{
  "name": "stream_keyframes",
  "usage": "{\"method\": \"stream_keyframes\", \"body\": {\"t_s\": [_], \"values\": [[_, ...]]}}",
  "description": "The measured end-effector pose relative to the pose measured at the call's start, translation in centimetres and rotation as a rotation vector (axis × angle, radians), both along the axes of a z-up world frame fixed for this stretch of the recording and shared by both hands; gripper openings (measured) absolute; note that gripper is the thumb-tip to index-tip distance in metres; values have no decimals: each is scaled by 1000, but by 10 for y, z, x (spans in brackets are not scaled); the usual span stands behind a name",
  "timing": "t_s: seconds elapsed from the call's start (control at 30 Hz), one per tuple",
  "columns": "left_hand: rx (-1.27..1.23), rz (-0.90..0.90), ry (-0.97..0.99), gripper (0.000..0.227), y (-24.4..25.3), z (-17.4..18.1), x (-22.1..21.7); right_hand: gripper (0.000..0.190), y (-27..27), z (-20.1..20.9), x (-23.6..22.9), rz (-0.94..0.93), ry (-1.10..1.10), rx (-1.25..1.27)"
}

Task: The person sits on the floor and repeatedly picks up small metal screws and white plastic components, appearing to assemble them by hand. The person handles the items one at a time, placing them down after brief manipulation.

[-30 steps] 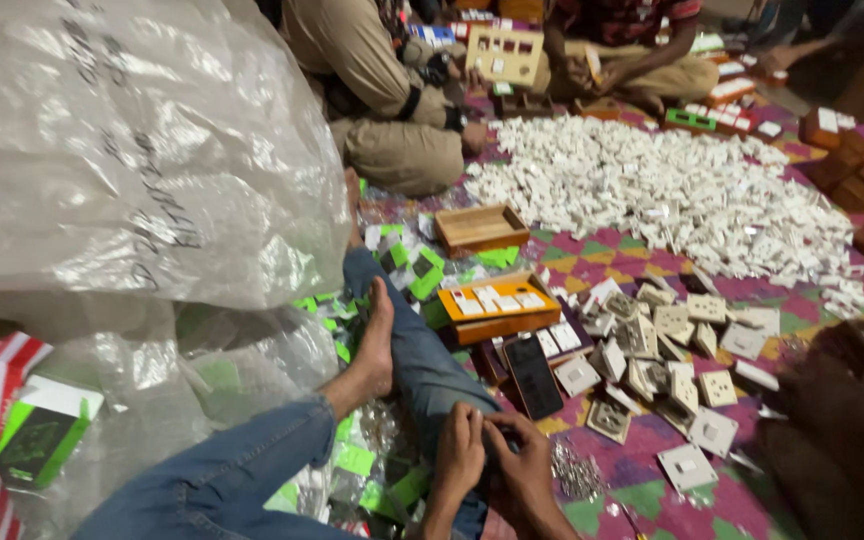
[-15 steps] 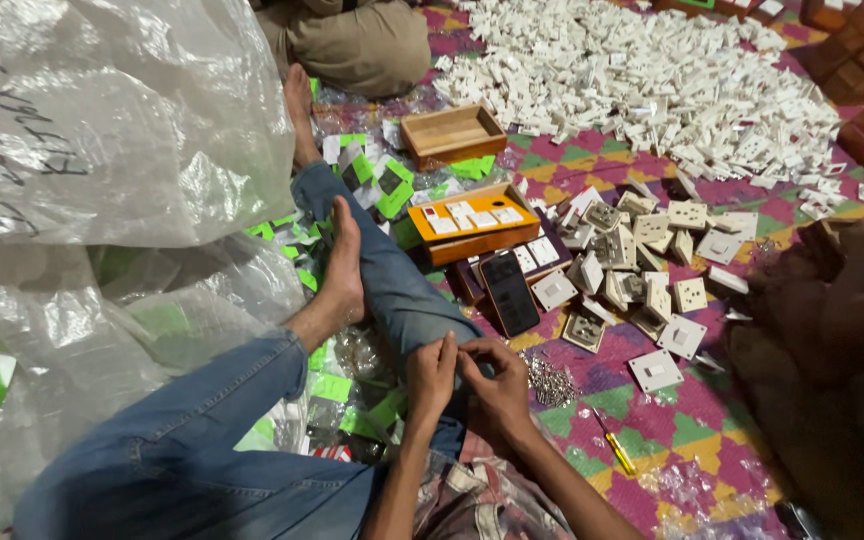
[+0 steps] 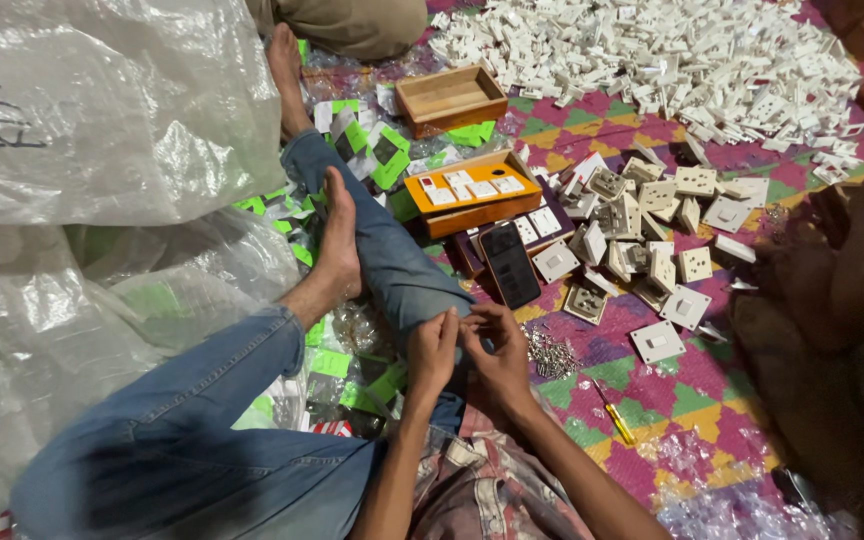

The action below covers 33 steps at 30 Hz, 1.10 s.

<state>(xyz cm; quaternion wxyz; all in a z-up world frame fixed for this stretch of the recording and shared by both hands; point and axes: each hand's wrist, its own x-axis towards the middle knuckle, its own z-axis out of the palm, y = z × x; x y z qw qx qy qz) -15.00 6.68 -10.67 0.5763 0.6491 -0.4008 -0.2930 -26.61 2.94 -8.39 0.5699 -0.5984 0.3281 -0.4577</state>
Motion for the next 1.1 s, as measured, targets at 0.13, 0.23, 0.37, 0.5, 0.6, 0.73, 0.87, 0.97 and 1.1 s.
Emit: {"method": "stream_keyframes", "body": {"t_s": [0.13,0.23,0.37,0.5,0.6,0.73,0.87,0.97,1.1], "values": [[65,30,-8,42,-1,1,-1,32,-1,-1,0,-8,5,-6],[-26,-1,-35,38,0,3,-3,32,-1,0,-4,-5,-13,-4],[7,-48,12,37,3,1,-2,31,-1,1,-3,-41,-3,-23],[80,-9,-26,39,0,-8,-2,29,-2,-3,-8,-42,18,-33],[143,55,-27,37,-1,-14,0,23,-9,-14,-28,-155,132,-12],[130,110,8,37,3,-7,2,13,-45,-39,-75,-288,483,-31],[142,100,-9,37,4,4,-2,21,-58,-71,-119,-268,833,-164],[166,106,-9,39,1,7,0,23,-57,-89,-133,-243,823,-202],[170,107,8,40,2,6,-1,18,-61,-97,-139,-226,947,-358]]}}
